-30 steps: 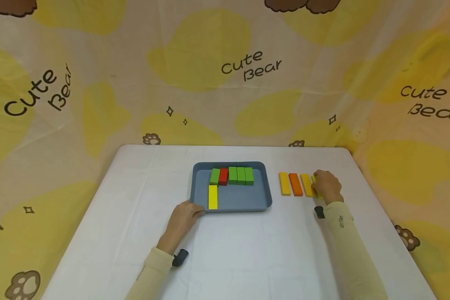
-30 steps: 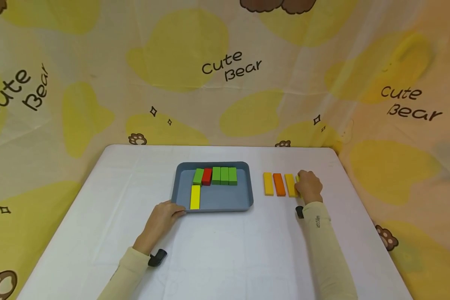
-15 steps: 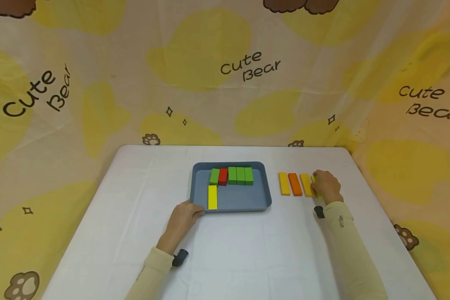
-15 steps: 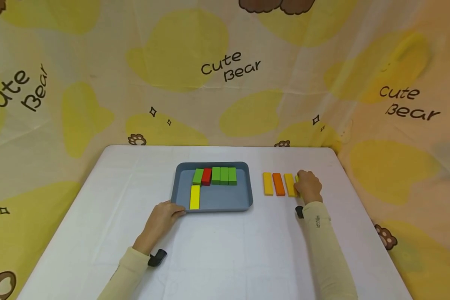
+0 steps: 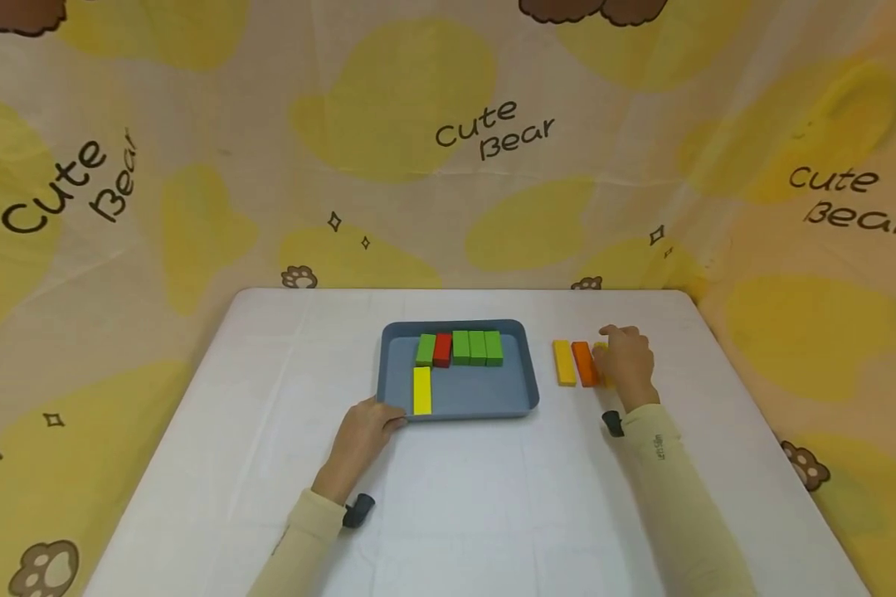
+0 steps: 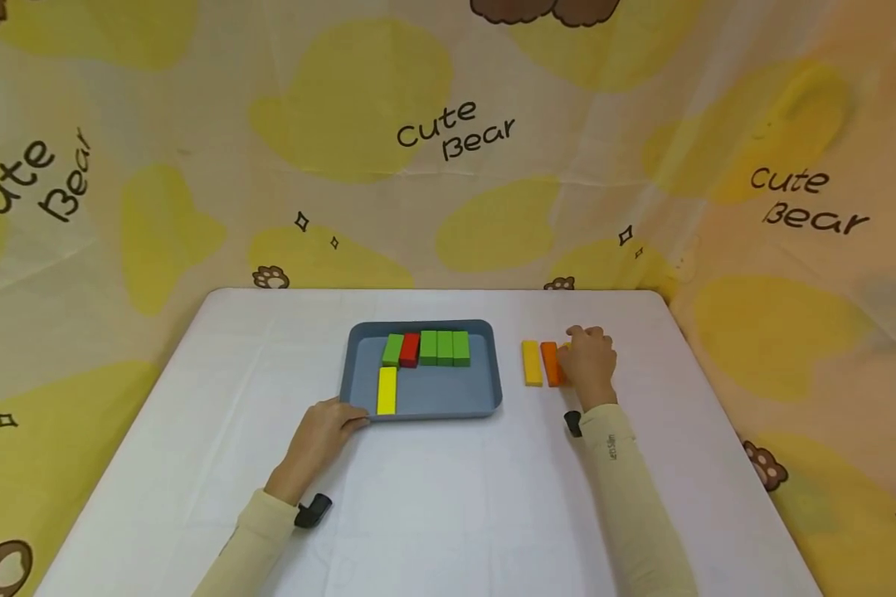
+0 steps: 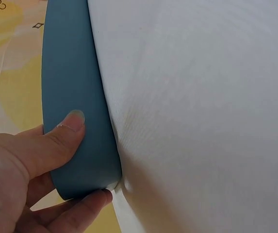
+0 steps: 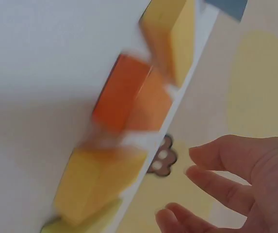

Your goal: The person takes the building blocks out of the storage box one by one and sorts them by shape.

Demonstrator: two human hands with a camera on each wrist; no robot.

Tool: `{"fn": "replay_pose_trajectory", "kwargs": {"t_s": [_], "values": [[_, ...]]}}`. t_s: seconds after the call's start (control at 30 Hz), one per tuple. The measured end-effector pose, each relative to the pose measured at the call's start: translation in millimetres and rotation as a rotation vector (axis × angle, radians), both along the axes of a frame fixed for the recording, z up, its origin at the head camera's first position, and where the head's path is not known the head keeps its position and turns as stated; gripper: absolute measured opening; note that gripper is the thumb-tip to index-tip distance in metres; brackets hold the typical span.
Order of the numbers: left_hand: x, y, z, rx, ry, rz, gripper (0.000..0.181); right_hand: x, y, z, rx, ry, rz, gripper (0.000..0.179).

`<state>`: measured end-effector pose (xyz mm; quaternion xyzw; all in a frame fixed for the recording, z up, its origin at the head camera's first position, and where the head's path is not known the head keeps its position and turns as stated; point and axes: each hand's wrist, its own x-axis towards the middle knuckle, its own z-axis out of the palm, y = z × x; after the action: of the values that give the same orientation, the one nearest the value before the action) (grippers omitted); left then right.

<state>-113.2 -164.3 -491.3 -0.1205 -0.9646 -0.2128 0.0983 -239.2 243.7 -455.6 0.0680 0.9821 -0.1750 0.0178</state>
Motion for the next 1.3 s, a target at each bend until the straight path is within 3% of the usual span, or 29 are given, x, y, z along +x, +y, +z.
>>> {"fn": "replay_pose_trajectory", "kwargs": {"t_s": [0.2, 0.47, 0.67, 0.9, 1.3], "values": [[0.1, 0.5, 0.9, 0.006, -0.006, 0.012, 0.012, 3.0, -43.1, 2.1, -0.027, 0.124, 0.079, 0.037], [0.6, 2.1, 2.5, 0.002, -0.031, 0.027, 0.013, 13.9, -109.8, 9.5, -0.05, 0.181, 0.186, 0.035], [-0.3, 1.2, 2.7, 0.007, -0.02, 0.02, 0.013, 21.8, -158.1, 6.4, -0.063, 0.176, 0.279, 0.037], [0.2, 1.0, 0.6, 0.012, -0.023, 0.006, 0.012, 39.6, -205.4, -8.3, -0.05, 0.2, 0.409, 0.033], [-1.8, 0.1, 0.2, 0.002, -0.015, 0.015, 0.01, 60.3, -248.2, -14.6, -0.039, 0.157, 0.5, 0.035]]}}
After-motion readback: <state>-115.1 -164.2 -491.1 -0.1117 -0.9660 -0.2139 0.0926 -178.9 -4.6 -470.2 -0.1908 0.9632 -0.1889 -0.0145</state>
